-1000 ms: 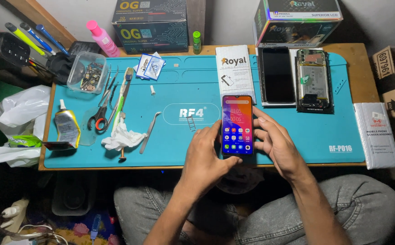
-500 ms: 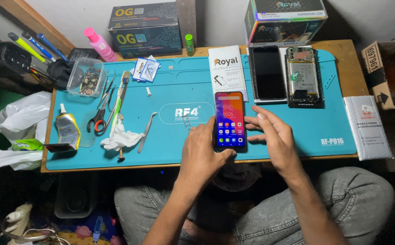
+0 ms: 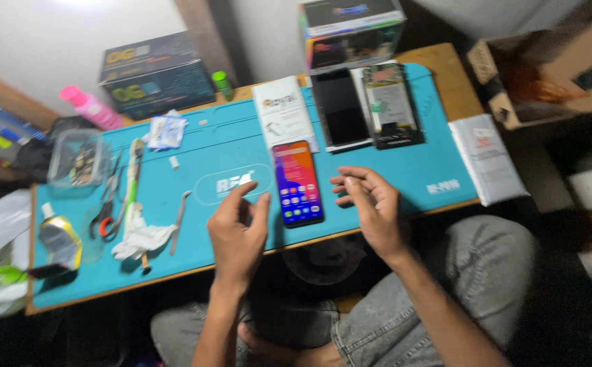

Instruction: A person is sitting on the floor at a repair bench, picking up numerous SIM card trays and placing them into a bubble wrap pouch.

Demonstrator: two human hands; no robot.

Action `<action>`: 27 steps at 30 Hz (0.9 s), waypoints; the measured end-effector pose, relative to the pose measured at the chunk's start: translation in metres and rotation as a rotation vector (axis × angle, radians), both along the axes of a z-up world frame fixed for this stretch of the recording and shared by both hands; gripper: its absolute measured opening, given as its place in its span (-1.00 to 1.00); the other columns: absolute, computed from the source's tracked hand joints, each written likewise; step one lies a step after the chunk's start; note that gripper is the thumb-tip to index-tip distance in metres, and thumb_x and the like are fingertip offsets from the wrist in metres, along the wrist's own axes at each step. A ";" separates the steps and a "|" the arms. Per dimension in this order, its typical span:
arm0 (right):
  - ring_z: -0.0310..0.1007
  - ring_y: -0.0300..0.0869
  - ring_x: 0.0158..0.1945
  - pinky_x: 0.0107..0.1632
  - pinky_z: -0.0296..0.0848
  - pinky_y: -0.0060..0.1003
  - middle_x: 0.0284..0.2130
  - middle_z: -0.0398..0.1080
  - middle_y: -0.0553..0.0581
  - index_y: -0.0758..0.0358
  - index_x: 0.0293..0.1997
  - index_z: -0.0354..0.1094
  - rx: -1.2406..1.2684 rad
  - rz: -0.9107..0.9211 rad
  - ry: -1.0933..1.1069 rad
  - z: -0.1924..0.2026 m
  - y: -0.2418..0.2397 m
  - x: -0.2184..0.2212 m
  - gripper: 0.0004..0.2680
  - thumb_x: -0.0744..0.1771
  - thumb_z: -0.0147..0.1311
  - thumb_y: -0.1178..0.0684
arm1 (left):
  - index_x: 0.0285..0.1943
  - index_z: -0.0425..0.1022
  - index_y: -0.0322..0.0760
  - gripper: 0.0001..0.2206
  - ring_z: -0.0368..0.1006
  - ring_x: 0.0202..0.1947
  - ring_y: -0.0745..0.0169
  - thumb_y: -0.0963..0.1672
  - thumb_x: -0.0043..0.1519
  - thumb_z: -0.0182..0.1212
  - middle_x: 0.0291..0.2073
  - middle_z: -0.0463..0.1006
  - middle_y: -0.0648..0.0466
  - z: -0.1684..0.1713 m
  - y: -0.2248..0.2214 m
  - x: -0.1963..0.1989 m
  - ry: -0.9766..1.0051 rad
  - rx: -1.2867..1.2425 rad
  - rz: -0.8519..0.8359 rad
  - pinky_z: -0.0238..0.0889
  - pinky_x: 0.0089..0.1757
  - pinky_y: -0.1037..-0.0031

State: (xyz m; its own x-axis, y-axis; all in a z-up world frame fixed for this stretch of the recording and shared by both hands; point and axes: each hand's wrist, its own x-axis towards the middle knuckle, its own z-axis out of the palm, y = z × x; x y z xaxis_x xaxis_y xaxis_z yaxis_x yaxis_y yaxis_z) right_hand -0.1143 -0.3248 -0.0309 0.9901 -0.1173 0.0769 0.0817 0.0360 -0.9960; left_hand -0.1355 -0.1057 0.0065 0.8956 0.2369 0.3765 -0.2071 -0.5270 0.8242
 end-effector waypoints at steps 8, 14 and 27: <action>0.52 -0.29 -0.18 0.02 0.52 -0.42 -0.19 0.60 0.08 0.33 -0.08 0.51 -0.230 -0.401 -0.142 0.047 -0.111 -0.095 -0.92 0.41 0.10 0.18 | 0.06 0.65 -0.66 -0.88 0.28 -0.49 0.29 -0.35 0.38 0.37 -0.43 0.55 -0.09 0.007 -0.054 -0.021 0.069 0.082 -0.253 0.18 -0.37 0.52; 0.54 -0.28 -0.14 0.05 0.56 -0.39 -0.18 0.59 0.06 0.30 -0.07 0.48 -0.349 -0.772 -0.103 0.047 -0.198 -0.198 -0.94 0.41 0.12 0.19 | 0.08 0.68 -0.53 -0.83 0.55 -0.03 -0.09 -0.29 0.38 0.55 -0.06 0.61 -0.27 -0.009 -0.130 -0.028 -0.010 0.441 -0.546 0.46 0.02 0.16; 0.62 -0.22 -0.15 0.00 0.56 -0.39 -0.21 0.66 0.13 0.32 -0.11 0.60 -0.478 -1.186 0.140 -0.010 -0.290 -0.368 -0.90 0.39 0.19 0.13 | 0.38 0.56 -0.80 -0.47 0.45 0.33 -0.49 -0.29 0.21 0.54 0.32 0.56 -0.56 -0.086 -0.180 -0.015 -0.348 0.640 -0.679 0.31 0.38 -0.14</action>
State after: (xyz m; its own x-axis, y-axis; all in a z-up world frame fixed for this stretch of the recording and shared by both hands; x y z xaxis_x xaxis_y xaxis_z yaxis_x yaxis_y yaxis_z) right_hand -0.4822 -0.6147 -0.0406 0.3028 -0.9171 0.2592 -0.2878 -0.3473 -0.8925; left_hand -0.1507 -0.2862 -0.0796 0.5812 -0.6248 0.5214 -0.8058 -0.5311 0.2620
